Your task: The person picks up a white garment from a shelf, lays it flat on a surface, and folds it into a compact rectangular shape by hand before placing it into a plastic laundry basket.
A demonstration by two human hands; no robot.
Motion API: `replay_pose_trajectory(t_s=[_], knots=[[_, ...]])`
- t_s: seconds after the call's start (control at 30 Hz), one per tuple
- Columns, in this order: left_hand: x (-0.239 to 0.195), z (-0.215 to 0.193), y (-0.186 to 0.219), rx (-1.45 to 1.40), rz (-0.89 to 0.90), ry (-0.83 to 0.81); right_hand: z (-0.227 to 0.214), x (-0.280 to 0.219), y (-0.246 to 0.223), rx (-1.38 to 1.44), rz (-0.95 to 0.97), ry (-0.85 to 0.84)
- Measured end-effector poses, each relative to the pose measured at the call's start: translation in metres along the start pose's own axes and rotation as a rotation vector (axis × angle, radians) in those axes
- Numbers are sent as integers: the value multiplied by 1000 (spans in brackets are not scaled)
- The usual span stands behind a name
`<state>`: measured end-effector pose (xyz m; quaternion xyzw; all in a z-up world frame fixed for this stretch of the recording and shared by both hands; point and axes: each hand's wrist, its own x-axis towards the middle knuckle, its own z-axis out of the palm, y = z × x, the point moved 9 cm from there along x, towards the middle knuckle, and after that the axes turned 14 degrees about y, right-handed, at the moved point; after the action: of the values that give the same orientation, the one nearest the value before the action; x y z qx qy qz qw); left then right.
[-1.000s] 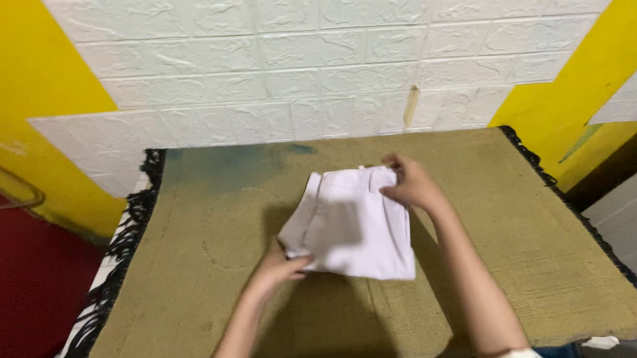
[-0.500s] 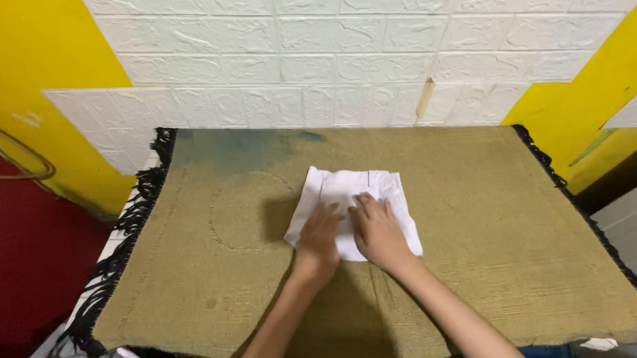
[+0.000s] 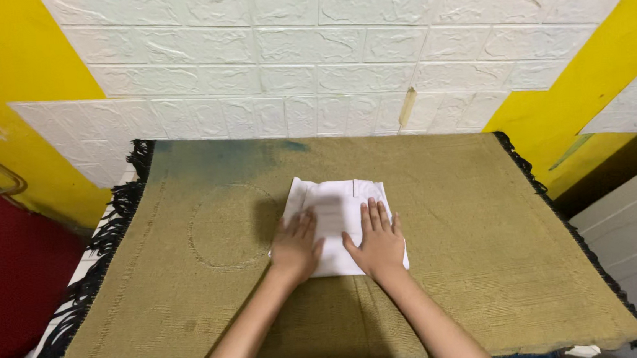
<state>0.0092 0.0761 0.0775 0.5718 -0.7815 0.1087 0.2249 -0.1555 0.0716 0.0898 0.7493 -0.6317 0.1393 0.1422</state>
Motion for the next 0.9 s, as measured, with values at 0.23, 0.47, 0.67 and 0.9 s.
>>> replay_pose_trajectory(t_s=[0.23, 0.47, 0.67, 0.9], knots=[[-9, 2, -17, 315, -227, 54, 37, 0, 20, 21, 71, -83], [28, -6, 69, -303, 223, 6, -3, -2, 3, -18, -21, -216], [18, -28, 16, -36, -48, -365, -19, -4, -4, -21, -25, -312], [37, -32, 1, 120, -42, -52, -20, -4, -7, -50, -18, -319]])
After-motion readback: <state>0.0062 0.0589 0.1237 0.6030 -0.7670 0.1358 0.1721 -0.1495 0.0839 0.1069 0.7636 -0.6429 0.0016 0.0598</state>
